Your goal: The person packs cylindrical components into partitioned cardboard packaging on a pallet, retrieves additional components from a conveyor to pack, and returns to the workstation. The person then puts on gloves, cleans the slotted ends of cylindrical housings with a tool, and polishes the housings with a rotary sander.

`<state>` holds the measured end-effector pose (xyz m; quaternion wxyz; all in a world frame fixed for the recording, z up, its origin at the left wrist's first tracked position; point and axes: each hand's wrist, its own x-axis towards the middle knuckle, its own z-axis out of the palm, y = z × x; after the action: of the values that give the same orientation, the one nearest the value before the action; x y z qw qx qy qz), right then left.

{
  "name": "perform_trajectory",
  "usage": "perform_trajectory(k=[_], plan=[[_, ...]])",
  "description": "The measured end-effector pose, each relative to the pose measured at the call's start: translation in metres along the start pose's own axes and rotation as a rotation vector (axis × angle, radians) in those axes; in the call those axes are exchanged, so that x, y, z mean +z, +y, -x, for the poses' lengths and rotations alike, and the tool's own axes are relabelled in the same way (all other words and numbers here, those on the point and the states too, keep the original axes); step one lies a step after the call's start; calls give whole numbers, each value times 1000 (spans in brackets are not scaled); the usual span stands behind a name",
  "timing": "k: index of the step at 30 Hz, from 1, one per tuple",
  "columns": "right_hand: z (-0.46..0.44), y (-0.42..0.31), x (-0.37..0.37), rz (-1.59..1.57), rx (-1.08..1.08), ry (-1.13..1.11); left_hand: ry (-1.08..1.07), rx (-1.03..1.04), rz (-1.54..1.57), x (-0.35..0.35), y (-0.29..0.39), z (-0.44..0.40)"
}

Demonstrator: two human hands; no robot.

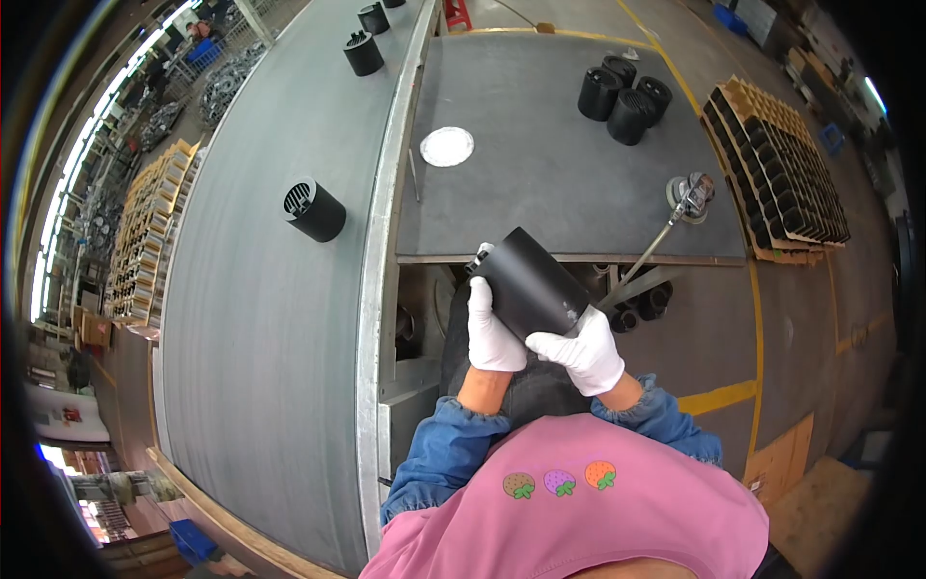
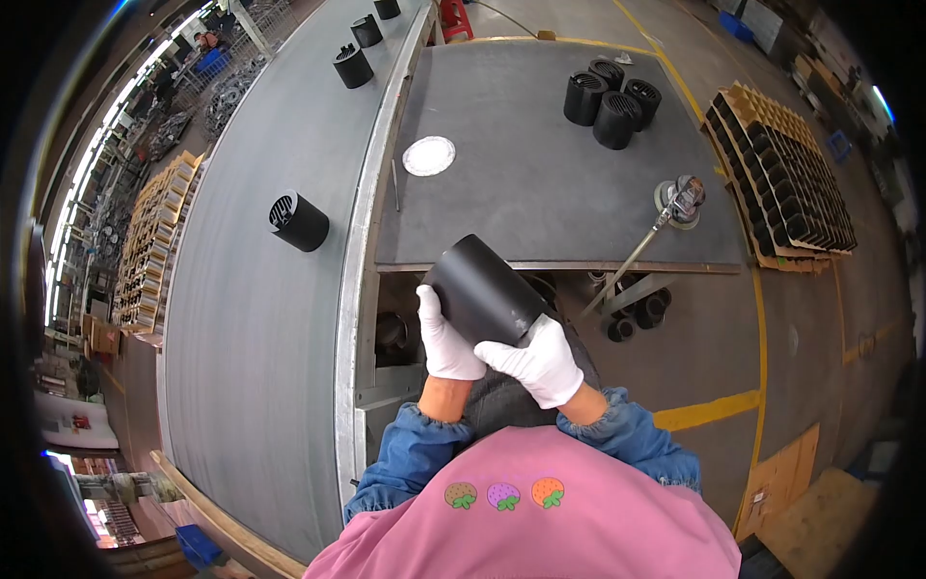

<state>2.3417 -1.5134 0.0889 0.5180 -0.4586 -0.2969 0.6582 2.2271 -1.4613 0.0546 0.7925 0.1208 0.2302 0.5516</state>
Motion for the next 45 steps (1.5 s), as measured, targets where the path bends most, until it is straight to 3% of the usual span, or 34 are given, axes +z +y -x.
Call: perform_trajectory(k=[2,3,7,9,10,13,16,18,24,26,28,31,34,36,38,39,40,42,43,45], plan=[[-3,9,2,295,-370,13,-42,-10,39,-9,-4,-4],[0,6,0,327,-268,-9,-52,-24,53,-11,-5,-5],[-7,6,2,213,-309,6,-70,4,7,-10,-2,-9],[-8,-2,-2,-5,-32,5,-110,-21,33,-10,0,-10],[-12,-1,-6,-6,-31,6,-150,-45,58,-11,0,-10],[-24,1,-11,-629,130,-13,-90,19,34,-8,-1,-9],[-27,-6,-3,-678,149,104,-73,39,16,-4,0,-8],[-27,-5,-7,-677,147,13,-87,27,12,-4,1,-8],[-31,-16,-17,-509,91,66,-123,63,42,-11,5,-17],[-32,-19,-30,-177,53,-6,-122,145,-45,-1,18,-13],[-30,-30,-36,-131,71,-19,-221,98,-219,-13,31,-18],[-29,-48,-45,264,134,-149,-274,-47,-695,-12,51,-23],[-27,-53,-42,295,23,-215,-310,-98,-756,-15,51,-26],[-36,-50,-61,450,85,-287,-288,-70,-746,-18,44,-28],[-41,-48,-70,585,-163,-382,-281,19,-726,-18,38,-29],[-43,-60,-76,671,-69,-405,-291,64,-719,-17,33,-32],[-46,-67,-86,755,28,-363,-294,61,-718,-18,30,-35],[-55,-73,-99,538,-26,-213,-253,190,-778,-22,24,-42],[-69,-65,-119,424,-187,-113,-256,188,-776,-21,21,-48],[-96,-64,-159,825,-321,319,-218,279,-859,-21,16,-58]])
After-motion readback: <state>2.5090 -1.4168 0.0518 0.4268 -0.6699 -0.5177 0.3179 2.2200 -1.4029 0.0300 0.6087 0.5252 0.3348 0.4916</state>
